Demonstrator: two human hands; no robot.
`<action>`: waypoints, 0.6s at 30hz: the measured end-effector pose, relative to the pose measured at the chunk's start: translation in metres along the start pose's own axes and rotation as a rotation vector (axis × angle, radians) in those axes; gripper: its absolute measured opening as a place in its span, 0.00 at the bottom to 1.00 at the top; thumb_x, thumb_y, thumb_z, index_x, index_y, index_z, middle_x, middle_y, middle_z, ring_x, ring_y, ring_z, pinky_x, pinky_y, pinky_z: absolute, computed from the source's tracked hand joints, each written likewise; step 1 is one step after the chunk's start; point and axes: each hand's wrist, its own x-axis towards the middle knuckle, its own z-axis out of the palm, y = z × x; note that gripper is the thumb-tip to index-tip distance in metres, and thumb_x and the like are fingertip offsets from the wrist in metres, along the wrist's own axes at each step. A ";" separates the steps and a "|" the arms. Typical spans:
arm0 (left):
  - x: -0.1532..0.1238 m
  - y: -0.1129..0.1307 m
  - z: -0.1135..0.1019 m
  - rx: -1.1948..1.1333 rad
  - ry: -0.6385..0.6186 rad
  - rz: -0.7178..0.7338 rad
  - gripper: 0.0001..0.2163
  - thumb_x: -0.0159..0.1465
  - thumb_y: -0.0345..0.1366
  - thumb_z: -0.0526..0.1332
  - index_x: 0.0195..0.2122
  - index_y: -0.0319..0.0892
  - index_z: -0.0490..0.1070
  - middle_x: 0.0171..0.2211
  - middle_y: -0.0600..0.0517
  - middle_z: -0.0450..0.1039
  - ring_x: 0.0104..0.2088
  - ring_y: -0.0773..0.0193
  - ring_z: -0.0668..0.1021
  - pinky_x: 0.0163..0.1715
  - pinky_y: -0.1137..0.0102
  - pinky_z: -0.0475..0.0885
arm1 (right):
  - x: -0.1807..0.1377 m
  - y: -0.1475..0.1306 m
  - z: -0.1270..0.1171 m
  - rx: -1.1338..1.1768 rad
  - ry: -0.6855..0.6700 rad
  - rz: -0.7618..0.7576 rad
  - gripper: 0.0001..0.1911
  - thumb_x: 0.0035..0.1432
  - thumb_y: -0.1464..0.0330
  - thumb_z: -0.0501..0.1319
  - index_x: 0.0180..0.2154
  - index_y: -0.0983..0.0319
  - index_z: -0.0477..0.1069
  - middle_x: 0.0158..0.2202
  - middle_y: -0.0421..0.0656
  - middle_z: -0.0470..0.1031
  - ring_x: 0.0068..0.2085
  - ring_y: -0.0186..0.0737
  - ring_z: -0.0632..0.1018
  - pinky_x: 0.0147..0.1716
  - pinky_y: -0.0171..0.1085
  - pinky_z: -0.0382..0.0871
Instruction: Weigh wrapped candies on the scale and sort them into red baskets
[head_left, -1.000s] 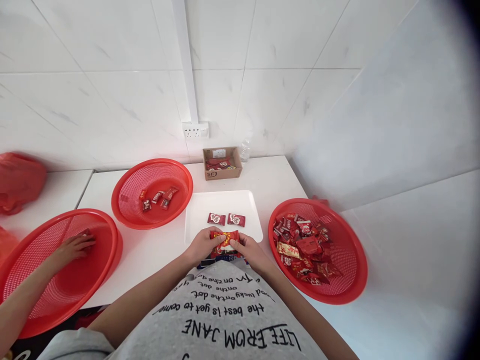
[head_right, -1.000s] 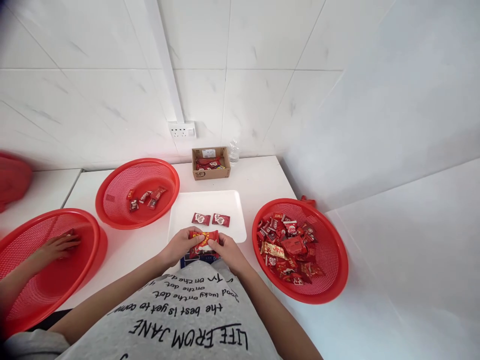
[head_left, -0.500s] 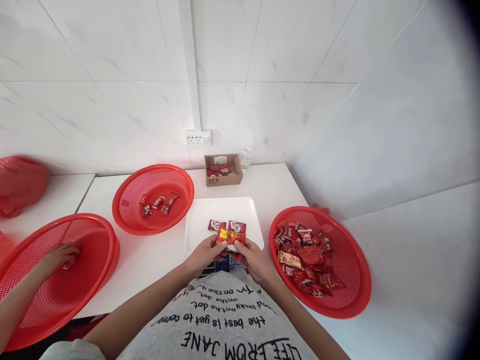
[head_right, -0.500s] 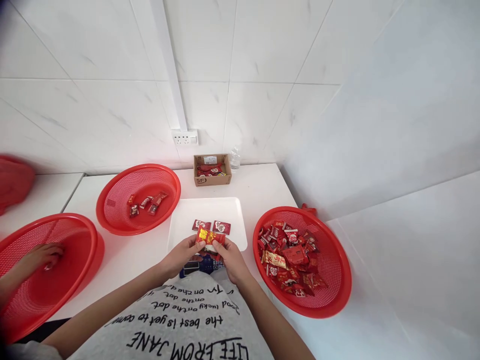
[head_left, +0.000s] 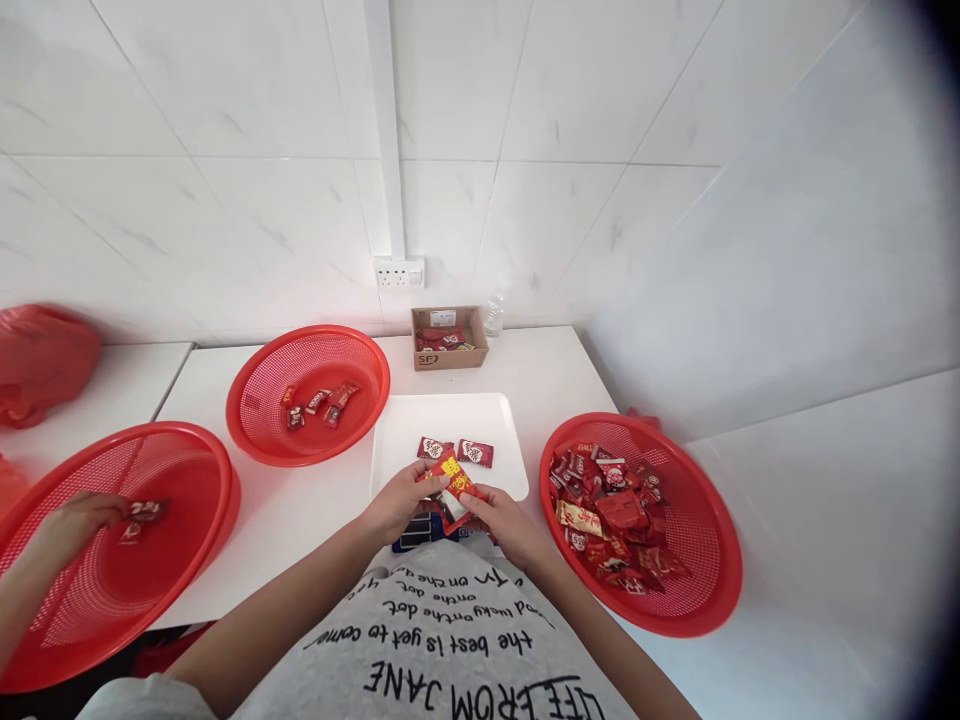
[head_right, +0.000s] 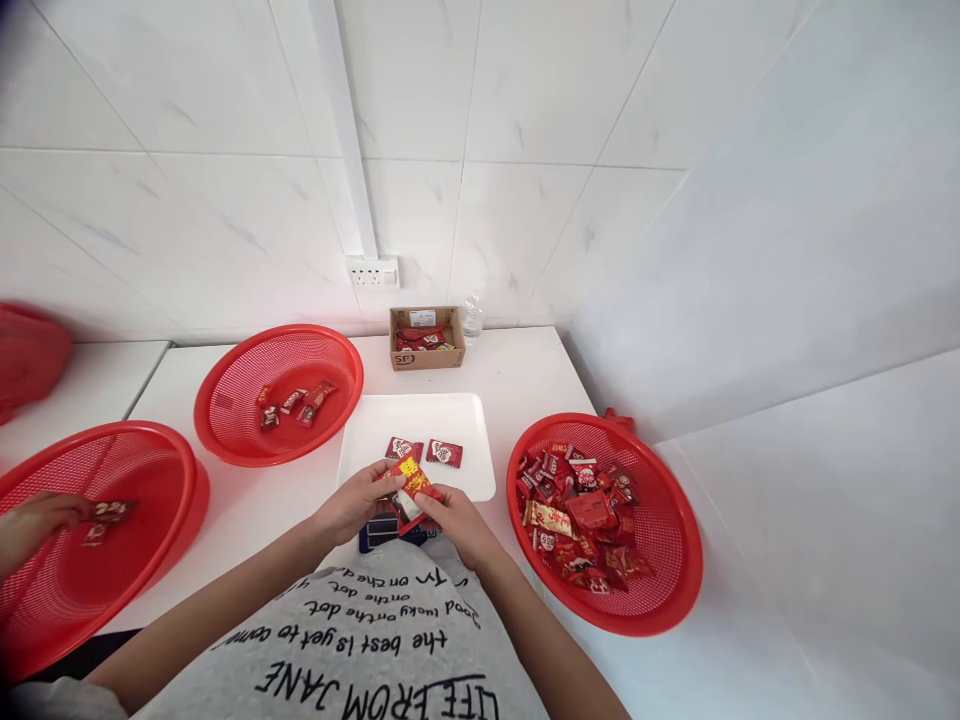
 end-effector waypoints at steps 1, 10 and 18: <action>0.000 0.000 0.000 0.002 0.009 -0.006 0.17 0.49 0.41 0.67 0.38 0.40 0.67 0.34 0.50 0.73 0.31 0.66 0.75 0.34 0.69 0.69 | 0.000 0.000 -0.001 -0.049 0.006 0.007 0.18 0.49 0.55 0.60 0.35 0.62 0.71 0.32 0.42 0.73 0.34 0.38 0.72 0.35 0.37 0.67; 0.000 -0.003 0.001 0.139 -0.040 -0.036 0.18 0.47 0.40 0.68 0.37 0.40 0.66 0.29 0.53 0.73 0.28 0.65 0.75 0.32 0.70 0.67 | 0.002 -0.004 0.002 -0.309 0.143 -0.108 0.19 0.51 0.51 0.56 0.26 0.62 0.66 0.24 0.37 0.66 0.26 0.32 0.65 0.26 0.33 0.59; 0.001 -0.009 0.004 0.095 -0.001 -0.012 0.17 0.49 0.42 0.66 0.36 0.38 0.68 0.33 0.49 0.73 0.34 0.63 0.75 0.37 0.67 0.67 | 0.001 -0.003 0.005 -0.272 0.199 -0.117 0.20 0.51 0.50 0.54 0.29 0.62 0.66 0.26 0.39 0.69 0.29 0.36 0.69 0.30 0.35 0.64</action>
